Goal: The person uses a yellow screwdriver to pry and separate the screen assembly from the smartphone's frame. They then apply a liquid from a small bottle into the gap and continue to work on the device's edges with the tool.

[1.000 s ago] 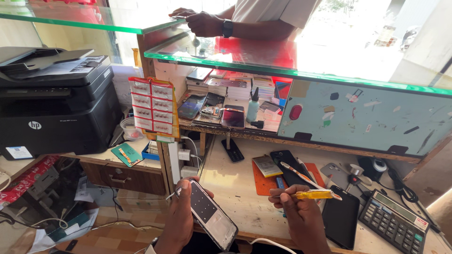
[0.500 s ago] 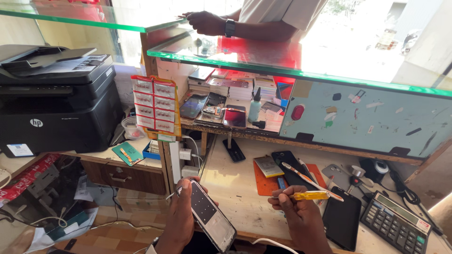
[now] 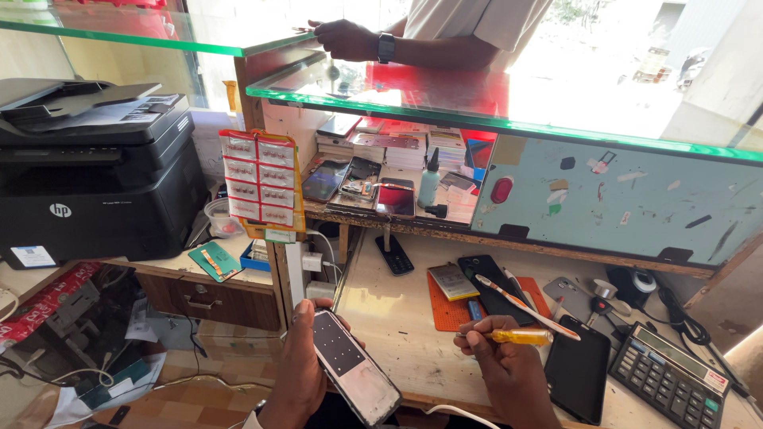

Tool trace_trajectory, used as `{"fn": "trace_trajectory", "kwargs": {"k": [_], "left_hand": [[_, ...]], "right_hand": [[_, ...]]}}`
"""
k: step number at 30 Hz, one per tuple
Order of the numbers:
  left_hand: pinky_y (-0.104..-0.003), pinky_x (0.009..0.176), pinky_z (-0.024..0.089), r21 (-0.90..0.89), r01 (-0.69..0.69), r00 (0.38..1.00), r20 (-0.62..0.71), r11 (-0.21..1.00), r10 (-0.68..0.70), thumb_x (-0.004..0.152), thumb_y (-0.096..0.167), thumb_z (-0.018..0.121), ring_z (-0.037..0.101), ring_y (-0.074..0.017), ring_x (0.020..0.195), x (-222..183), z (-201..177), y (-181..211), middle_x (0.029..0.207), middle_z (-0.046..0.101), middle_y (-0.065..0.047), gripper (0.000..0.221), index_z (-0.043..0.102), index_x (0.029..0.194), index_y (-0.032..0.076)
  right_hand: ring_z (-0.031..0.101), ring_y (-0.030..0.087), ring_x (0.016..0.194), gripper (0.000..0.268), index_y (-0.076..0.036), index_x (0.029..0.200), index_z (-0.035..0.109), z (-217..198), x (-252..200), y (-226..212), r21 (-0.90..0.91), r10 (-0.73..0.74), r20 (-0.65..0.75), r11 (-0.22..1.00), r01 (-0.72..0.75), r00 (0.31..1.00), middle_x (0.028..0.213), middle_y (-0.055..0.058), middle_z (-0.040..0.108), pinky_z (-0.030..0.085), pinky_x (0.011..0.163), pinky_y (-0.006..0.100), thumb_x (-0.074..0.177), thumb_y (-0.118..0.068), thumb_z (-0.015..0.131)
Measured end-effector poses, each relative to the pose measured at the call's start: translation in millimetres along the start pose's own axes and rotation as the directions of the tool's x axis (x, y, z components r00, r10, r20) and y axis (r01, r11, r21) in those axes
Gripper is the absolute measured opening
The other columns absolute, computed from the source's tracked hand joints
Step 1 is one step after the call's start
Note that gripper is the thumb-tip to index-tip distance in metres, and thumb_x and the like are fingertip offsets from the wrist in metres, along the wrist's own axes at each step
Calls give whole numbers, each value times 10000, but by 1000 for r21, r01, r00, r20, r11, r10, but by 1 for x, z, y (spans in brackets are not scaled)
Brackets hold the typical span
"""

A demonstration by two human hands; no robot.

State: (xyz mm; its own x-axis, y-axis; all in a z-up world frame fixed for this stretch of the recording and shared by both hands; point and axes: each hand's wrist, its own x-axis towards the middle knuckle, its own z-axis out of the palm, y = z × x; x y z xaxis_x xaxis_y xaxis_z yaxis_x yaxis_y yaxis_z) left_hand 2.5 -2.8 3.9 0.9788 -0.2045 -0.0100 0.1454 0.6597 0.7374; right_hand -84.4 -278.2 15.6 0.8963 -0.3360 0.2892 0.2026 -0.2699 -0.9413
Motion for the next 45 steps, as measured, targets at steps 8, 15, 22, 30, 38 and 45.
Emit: {"fn": "trace_trajectory", "kwargs": {"k": [8,15,22,30,38,45], "left_hand": [[-271,674,554,105,-178,950,276,978,144,972,374,563,650,-133,783,2,12,-18,929,659,-100,448,472,1253,36],[-250,707,531,291,-211,916,392,933,85,918,333,734,604,-74,854,-9,33,-30,984,608,-31,541,468,1280,31],[-246,891,560,308,-243,855,516,920,53,879,413,817,608,-97,1050,-12,25,-22,1188,589,-64,823,347,1436,32],[-249,875,596,419,-149,859,503,896,-92,801,453,894,653,-118,1053,-9,30,-11,1211,560,-82,927,349,1391,-10],[-235,834,574,463,-173,868,489,869,-88,756,434,866,646,-104,1000,-13,31,-10,1145,610,-74,896,386,1369,-9],[-248,845,581,367,-212,891,453,906,25,811,430,860,634,-97,1020,-15,35,-20,1146,611,-80,835,395,1349,-7]], "right_hand": [[760,124,894,195,-23,997,642,2,-2,-1,-176,-65,-70,983,51,995,979,87,799,609,771,271,878,-149,731],[705,104,853,178,-35,1006,728,6,-17,-10,-423,-431,-90,833,357,898,931,48,761,558,774,254,864,-98,817],[745,119,943,168,8,1127,607,39,-35,-19,-55,-319,-42,947,316,947,1040,125,737,624,918,256,1007,6,725],[736,150,1028,252,-30,1130,547,46,-40,-12,-146,-347,38,926,349,937,1126,138,714,616,900,242,986,34,743],[737,150,987,240,-41,1090,571,33,-50,-7,-250,-355,63,899,360,933,1098,134,733,596,860,243,935,2,750],[729,109,931,163,0,1112,711,36,-44,-15,-188,-178,48,965,184,983,1061,103,785,578,845,224,953,-32,697]]}}
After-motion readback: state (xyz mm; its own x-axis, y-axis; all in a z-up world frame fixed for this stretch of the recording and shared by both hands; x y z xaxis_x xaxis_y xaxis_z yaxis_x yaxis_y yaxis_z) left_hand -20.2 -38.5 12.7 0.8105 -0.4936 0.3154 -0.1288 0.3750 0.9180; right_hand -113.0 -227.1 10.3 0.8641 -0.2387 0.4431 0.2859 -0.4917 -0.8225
